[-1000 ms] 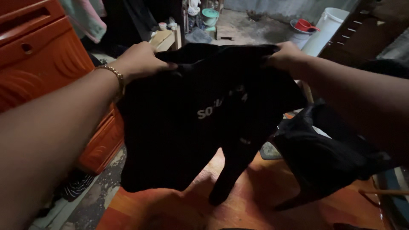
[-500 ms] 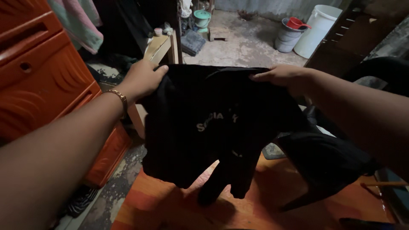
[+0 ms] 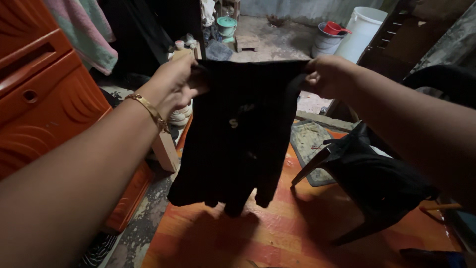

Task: The person folds a pink garment and places it into a black backpack. They then retrieve a white shirt from a drawer, fold it, and place it in the backpack. Finally, they take a black shirt from a wardrobe, fold it, and add it to the backpack.

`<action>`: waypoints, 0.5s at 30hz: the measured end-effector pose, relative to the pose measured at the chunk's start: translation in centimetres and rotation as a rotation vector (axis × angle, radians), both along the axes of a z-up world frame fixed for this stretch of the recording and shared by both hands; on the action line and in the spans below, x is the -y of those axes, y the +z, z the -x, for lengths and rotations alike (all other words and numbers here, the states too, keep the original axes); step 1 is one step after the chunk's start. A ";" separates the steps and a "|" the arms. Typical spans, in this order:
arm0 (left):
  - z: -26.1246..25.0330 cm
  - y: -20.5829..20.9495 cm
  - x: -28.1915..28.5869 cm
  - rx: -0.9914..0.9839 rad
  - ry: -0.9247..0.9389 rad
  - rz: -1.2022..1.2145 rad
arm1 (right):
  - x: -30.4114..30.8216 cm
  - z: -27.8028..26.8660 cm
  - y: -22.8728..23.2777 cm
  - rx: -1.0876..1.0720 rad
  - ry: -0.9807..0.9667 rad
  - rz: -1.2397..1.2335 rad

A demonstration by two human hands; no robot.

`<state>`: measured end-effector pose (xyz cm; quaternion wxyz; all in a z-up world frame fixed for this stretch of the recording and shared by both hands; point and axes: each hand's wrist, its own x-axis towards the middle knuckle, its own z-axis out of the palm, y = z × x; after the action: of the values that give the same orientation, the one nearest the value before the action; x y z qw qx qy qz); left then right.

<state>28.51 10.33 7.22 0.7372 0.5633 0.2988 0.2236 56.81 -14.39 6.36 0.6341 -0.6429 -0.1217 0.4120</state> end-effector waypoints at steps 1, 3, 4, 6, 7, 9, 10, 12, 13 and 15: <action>-0.2 0.5 0.5 0.035 -0.012 0.069 | -0.3 0.4 0.5 -0.038 -0.049 -0.014; -0.4 1.8 1.6 0.015 0.004 0.102 | -0.7 1.5 1.7 -0.051 -0.099 -0.054; -0.3 2.5 2.0 -0.041 0.031 0.066 | -0.8 2.0 2.3 -0.027 -0.100 -0.080; 0.5 3.8 2.4 -0.091 0.002 -0.082 | -1.0 2.7 3.3 -0.054 -0.096 -0.133; 1.2 4.1 2.4 -0.086 -0.054 -0.194 | -1.0 2.8 3.7 -0.106 -0.092 -0.159; 1.9 4.6 2.3 -0.012 -0.184 -0.284 | -1.0 2.7 4.2 -0.048 -0.050 -0.143; 2.0 4.8 2.1 0.054 -0.260 -0.260 | -1.2 2.4 4.3 0.061 -0.012 -0.099; 2.0 4.9 2.0 0.122 -0.288 -0.376 | -1.3 1.8 4.5 0.187 0.021 -0.049; 1.6 4.9 1.9 0.126 -0.240 -0.517 | -1.5 1.5 4.5 0.205 0.015 -0.043; 0.8 5.0 1.8 0.124 -0.162 -0.729 | -1.7 1.1 4.5 0.226 0.033 -0.040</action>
<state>27.66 8.53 12.18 0.5202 0.7960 0.1087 0.2899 55.71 -12.67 10.90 0.6224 -0.6703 -0.2110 0.3447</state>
